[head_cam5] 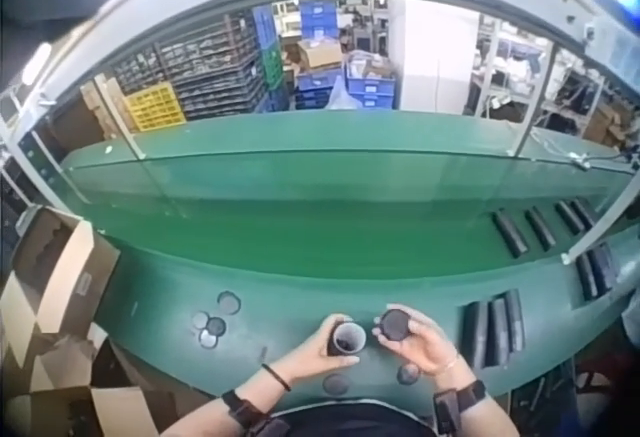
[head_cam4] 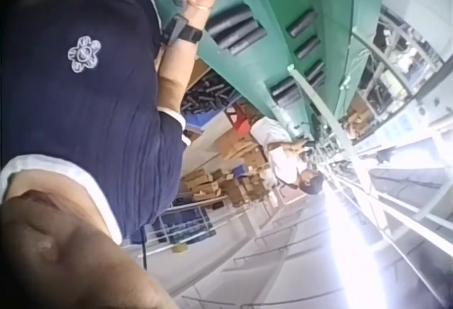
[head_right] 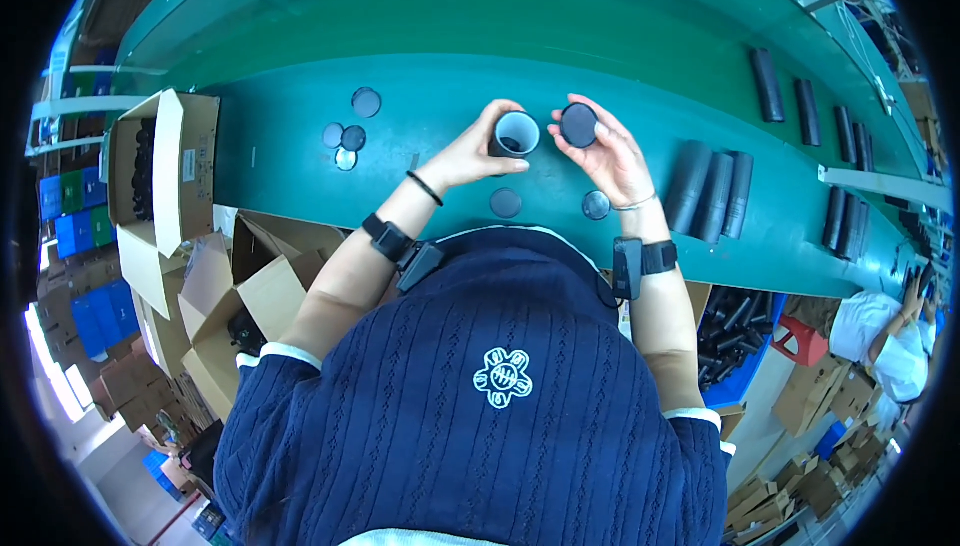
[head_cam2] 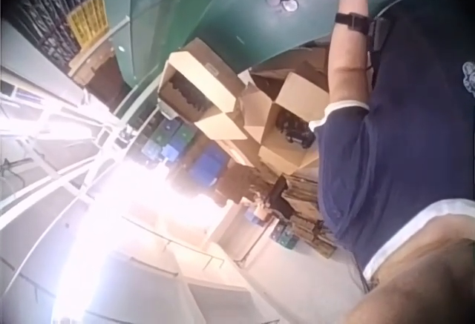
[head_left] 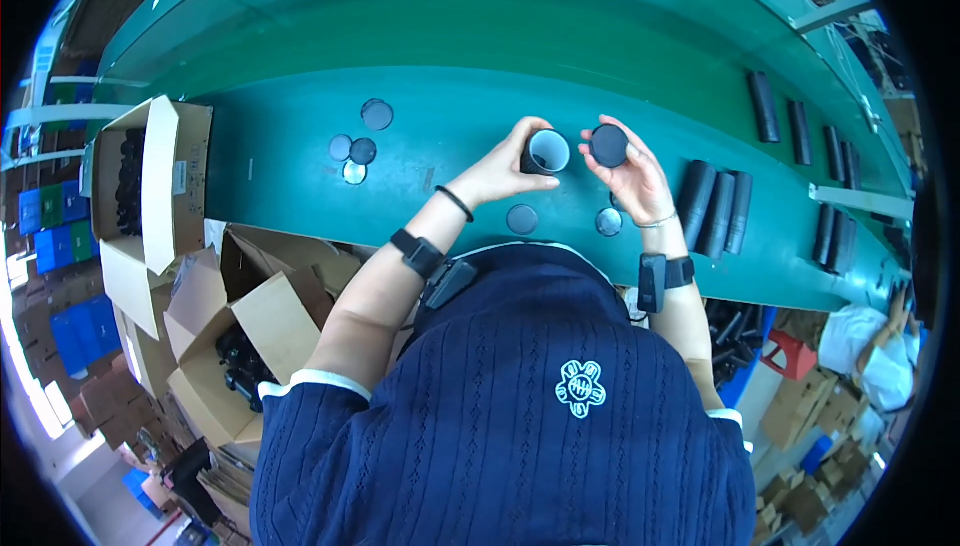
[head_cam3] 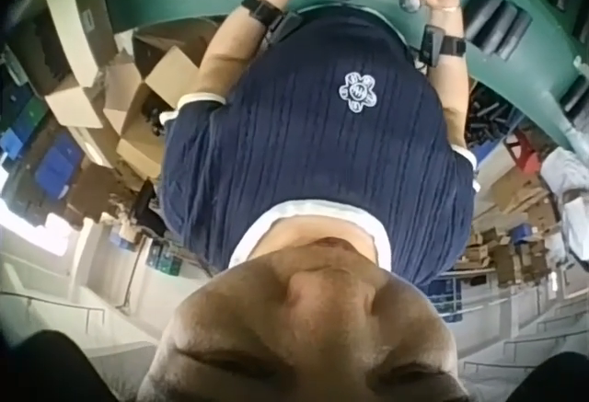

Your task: The person picks up black cylinders from a box, places them on a table, and fits caps onto the ends of each unit. After capping the cylinders, the person places them back into a cardboard box lined with newspaper.

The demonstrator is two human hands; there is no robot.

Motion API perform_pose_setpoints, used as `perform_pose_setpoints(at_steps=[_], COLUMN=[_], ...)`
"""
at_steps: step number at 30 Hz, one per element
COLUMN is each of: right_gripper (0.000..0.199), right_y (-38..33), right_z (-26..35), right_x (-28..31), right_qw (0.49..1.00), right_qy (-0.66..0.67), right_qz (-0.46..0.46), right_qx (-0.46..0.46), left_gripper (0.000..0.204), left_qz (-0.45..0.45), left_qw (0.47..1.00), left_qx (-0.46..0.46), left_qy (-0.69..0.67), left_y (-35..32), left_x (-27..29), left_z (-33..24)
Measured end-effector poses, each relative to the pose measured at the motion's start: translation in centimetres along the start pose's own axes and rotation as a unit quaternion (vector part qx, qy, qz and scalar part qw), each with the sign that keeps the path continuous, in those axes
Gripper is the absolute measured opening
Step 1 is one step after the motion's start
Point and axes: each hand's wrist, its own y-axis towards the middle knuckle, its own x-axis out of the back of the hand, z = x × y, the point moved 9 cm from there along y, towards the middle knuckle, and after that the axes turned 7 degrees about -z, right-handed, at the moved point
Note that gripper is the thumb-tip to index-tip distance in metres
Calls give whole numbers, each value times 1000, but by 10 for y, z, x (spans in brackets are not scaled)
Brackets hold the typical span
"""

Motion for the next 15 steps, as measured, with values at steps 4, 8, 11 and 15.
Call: perform_pose_setpoints(at_steps=[4, 8, 11, 15], right_gripper=[52, 56, 58, 55], right_y=[-1, 3, 3, -2], right_z=[16, 20, 14, 12], right_x=[-17, -40, -58, -59], right_qw=[957, 840, 780, 773], right_qy=[-282, -520, -600, -603], right_qz=[-25, -5, 5, -28], right_qx=[59, 153, 177, 195], left_gripper=[75, 75, 74, 69], left_qz=[11, 30, 16, -17], left_qw=[999, 996, 999, 981], left_qx=[9, -16, 0, -45], left_qy=[44, 84, 48, 187], left_y=[2, 2, -3, -6], left_x=[-4, -10, -15, -13], left_z=[6, 4, 8, 0])
